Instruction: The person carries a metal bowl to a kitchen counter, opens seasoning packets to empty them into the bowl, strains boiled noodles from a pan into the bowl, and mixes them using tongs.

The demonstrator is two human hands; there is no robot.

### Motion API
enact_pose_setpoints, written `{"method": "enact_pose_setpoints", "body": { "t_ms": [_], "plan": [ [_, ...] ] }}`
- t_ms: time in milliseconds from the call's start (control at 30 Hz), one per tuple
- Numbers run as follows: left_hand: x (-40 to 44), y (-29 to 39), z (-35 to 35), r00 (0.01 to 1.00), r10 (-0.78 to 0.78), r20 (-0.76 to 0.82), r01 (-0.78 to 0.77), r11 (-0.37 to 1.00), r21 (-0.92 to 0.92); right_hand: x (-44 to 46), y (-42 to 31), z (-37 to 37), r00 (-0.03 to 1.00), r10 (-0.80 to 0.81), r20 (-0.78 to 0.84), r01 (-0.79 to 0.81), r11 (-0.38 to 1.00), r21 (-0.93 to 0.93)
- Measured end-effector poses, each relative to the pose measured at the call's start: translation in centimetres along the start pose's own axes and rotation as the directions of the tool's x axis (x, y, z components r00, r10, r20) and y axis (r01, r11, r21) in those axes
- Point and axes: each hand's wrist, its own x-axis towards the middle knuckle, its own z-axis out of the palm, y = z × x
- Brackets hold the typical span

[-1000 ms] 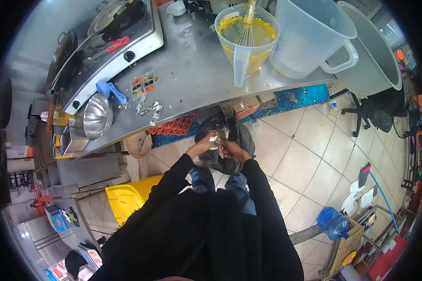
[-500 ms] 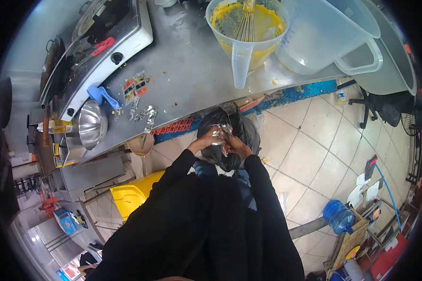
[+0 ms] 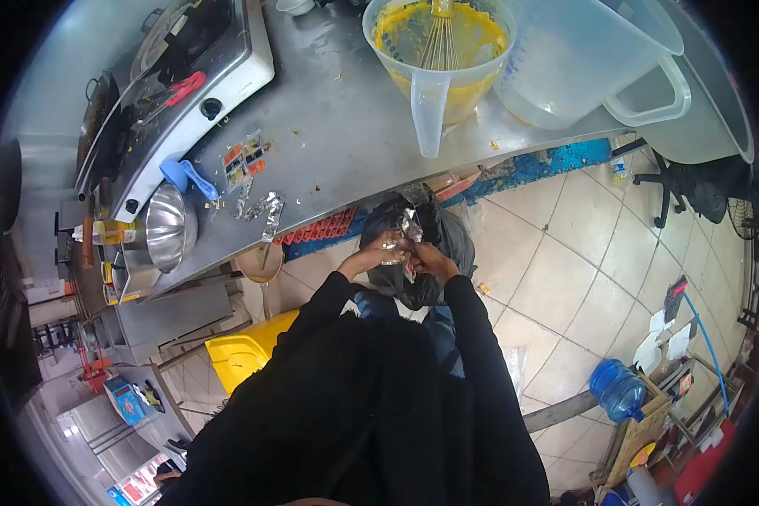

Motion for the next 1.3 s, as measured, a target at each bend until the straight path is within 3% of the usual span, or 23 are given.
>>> {"method": "enact_pose_setpoints", "body": {
  "t_ms": [233,333,433,533,600,633,667,767,800,900,1000,1233,1300],
  "plan": [
    [-1.9,-0.8,0.3,0.985,-0.009,-0.172,0.016,0.999,0.04,0.6,2.6,-1.6,0.998,0.052,-0.038,-0.05,0.998,0.046],
    [-4.4,0.0,1.0,0.984,-0.051,-0.172,-0.003,0.954,-0.3,-3.3,1.7,-0.1,0.999,-0.005,-0.055,-0.004,0.987,-0.158],
    [-7.2,-0.3,1.1,0.986,0.049,-0.162,-0.118,0.884,-0.452,-6.6,1.9,0.7,0.99,-0.053,-0.132,0.004,0.938,-0.346],
    [-10.6,0.6,2.1,0.977,0.163,-0.139,-0.214,0.783,-0.583,-11.1,0.6,3.2,0.95,-0.277,-0.144,0.157,0.823,-0.545],
    [-12.8,1.1,2.2,0.954,0.287,-0.086,-0.27,0.701,-0.66,-12.3,0.9,3.0,0.814,-0.545,-0.204,0.248,0.642,-0.725],
    [-13.9,1.3,2.3,0.948,0.284,-0.142,-0.304,0.676,-0.671,-12.6,0.9,2.9,0.717,-0.667,-0.203,0.268,0.533,-0.803],
    [-15.6,2.7,3.2,0.939,0.281,-0.197,-0.337,0.651,-0.68,-14.6,-1.2,5.3,0.705,-0.685,-0.183,0.29,0.514,-0.807],
    [-18.8,4.1,4.0,0.909,0.298,-0.293,-0.416,0.594,-0.688,-17.5,-6.8,11.4,0.587,-0.789,-0.18,0.017,0.235,-0.972],
    [-20.0,4.6,4.1,0.901,0.317,-0.295,-0.43,0.572,-0.698,-17.7,-8.2,13.3,0.495,-0.858,-0.138,0.028,0.174,-0.984],
    [-22.5,4.9,3.8,0.875,0.364,-0.318,-0.474,0.516,-0.714,-16.4,-12.1,17.2,0.357,-0.934,-0.005,0.036,0.019,-0.999],
    [-24.8,5.8,3.8,0.845,0.415,-0.338,-0.497,0.373,-0.783,-12.7,-15.3,18.5,0.381,-0.91,0.162,0.003,-0.173,-0.985],
    [-30.1,6.7,1.2,0.714,0.499,-0.491,-0.593,0.059,-0.803,-4.8,-17.4,20.6,0.524,-0.847,0.094,-0.449,-0.368,-0.814],
    [-31.0,6.3,-1.6,0.669,0.54,-0.511,-0.618,0.022,-0.786,-4.0,-18.1,21.1,0.617,-0.785,0.063,-0.462,-0.425,-0.779]
  ]
}}
